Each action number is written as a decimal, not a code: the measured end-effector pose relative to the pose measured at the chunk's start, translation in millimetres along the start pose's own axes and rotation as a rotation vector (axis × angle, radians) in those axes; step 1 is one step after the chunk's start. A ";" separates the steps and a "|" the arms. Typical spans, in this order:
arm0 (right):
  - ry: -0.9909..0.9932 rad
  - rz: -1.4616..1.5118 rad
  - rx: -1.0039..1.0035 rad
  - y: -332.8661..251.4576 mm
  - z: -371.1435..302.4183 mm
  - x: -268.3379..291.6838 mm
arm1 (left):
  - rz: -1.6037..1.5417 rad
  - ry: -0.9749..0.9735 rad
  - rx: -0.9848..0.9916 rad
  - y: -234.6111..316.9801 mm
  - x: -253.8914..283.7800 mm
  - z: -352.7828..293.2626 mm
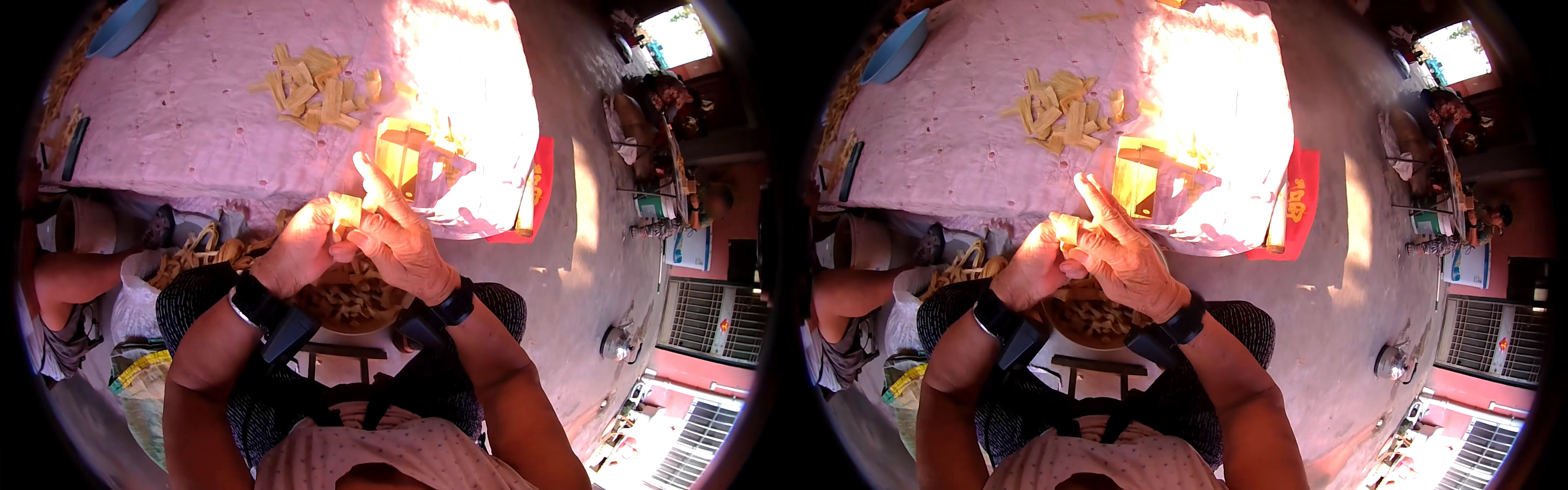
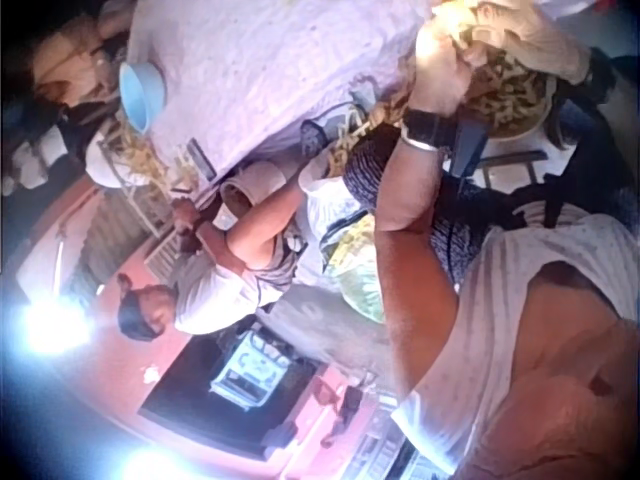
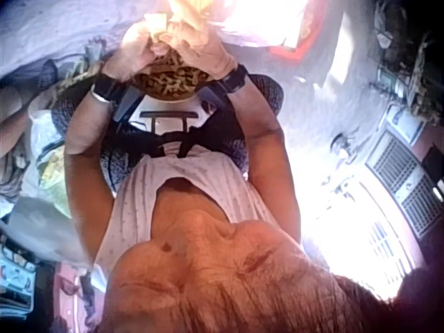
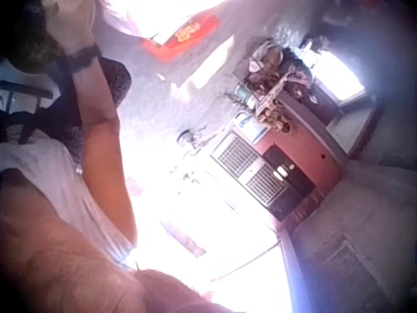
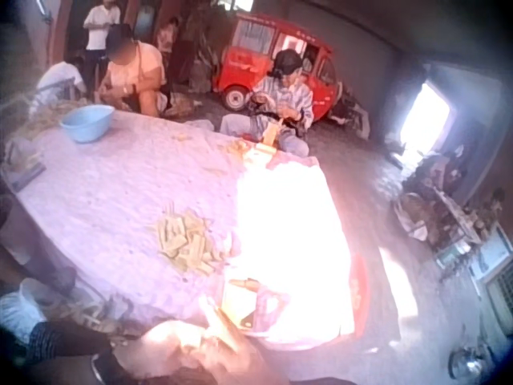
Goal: The person prepares strips of dried bamboo shoots by peeling them apart and placing them into a bowl.
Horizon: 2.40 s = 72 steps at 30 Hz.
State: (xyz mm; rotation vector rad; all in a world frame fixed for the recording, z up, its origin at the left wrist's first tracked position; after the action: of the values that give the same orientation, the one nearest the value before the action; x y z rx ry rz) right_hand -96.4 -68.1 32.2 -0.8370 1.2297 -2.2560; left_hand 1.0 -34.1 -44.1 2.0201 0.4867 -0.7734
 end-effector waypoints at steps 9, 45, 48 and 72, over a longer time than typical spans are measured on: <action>0.335 0.046 -0.252 23.7 -7.4 26.9 | 0.595 0.240 -0.315 40.8 -13.0 -12.0; 0.145 0.628 -0.465 36.0 -21.3 30.1 | 0.507 0.097 -0.109 20.9 -10.7 5.4; 0.119 0.359 -0.385 33.4 -18.4 30.2 | 0.535 0.117 -0.136 22.1 -12.6 3.9; 0.381 0.105 -0.430 37.4 -26.8 57.0 | 0.508 0.204 -0.199 29.9 4.8 -3.8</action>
State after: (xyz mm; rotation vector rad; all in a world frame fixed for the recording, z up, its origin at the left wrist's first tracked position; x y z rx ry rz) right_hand -152.7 -106.9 6.0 -0.4713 1.9307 -2.1591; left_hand 23.7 -46.3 -27.8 1.9237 0.1397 -0.2031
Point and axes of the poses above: each hand's wrist, its own z-axis towards the middle knuckle, its own x-axis out of the back of the hand, y = z × x, the point moved 6 cm from there along z, towards the middle knuckle, and after that the axes turned 15 degrees about z, right-handed, at the moved point
